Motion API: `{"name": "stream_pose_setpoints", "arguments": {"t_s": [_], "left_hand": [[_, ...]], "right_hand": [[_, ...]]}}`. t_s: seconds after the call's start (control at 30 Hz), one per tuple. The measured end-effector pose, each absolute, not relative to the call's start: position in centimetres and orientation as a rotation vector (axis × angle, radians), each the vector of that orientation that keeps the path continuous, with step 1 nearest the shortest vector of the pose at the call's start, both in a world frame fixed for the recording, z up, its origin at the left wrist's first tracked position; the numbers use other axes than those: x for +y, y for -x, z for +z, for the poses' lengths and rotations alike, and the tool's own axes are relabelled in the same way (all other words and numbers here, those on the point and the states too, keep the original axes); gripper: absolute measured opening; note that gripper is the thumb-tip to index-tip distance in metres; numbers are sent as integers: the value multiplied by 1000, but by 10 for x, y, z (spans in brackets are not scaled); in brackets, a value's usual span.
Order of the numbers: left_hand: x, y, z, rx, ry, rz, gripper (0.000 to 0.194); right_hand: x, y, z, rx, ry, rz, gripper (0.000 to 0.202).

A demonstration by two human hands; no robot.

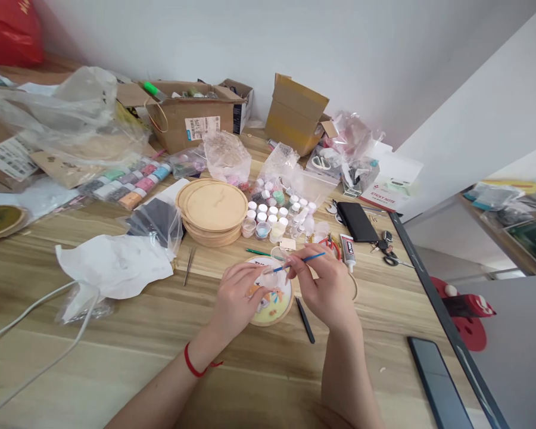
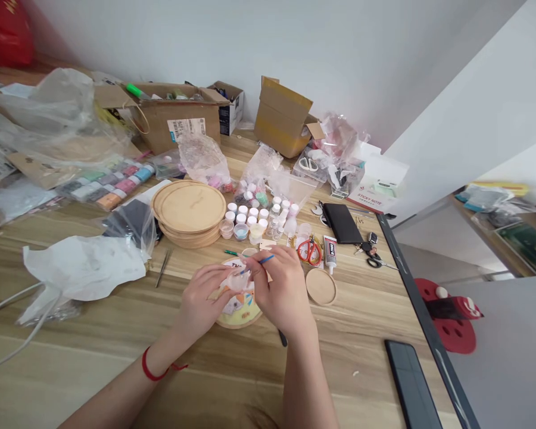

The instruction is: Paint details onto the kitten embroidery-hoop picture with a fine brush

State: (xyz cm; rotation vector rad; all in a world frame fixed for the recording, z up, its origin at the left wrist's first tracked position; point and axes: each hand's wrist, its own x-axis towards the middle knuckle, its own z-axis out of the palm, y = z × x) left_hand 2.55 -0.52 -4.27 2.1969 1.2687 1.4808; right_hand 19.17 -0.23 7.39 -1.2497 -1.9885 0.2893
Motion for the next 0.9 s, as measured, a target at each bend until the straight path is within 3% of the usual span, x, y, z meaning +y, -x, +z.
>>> {"name": "stream_pose_setpoints", "arguments": {"t_s": [0.9], "left_hand": [[-5,-25,-40,1284,-2029,1477,20]], "right_hand": [[-3,-189,72,-2049,1207,317,26]]}}
